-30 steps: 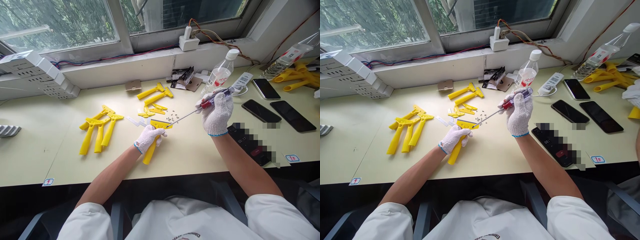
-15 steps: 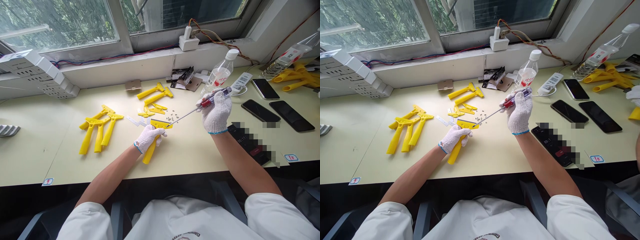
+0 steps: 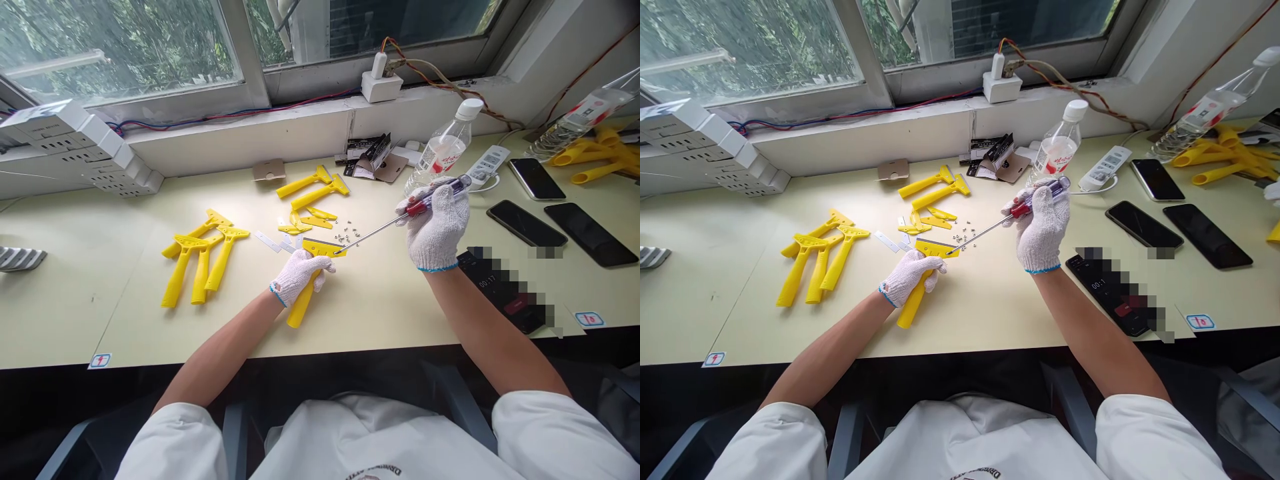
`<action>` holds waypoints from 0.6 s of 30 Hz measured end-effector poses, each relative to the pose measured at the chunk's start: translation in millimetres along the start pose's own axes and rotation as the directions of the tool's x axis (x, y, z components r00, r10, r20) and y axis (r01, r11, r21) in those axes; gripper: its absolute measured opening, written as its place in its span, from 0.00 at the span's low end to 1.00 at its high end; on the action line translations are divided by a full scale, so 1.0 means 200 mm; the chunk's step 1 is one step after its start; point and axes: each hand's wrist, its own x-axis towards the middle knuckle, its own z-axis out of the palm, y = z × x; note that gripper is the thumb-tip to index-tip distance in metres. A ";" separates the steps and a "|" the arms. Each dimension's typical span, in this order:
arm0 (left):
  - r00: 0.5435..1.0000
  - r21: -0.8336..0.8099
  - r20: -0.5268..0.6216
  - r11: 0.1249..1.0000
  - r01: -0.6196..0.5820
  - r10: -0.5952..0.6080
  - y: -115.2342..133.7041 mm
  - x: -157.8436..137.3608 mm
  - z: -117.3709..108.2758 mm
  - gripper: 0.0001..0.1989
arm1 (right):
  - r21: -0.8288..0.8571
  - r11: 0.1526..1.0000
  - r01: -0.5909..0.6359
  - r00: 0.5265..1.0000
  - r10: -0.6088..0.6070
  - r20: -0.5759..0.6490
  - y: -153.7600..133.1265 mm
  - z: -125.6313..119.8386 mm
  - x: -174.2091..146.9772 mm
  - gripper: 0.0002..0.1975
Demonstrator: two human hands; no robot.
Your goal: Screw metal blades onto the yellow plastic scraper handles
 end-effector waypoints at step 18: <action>0.995 0.240 -0.083 0.970 -0.042 0.063 0.01 0.01 0.02 0.12 | -0.178 0.979 0.095 0.995 -0.093 0.022 -0.05 0.02 -0.11 0.17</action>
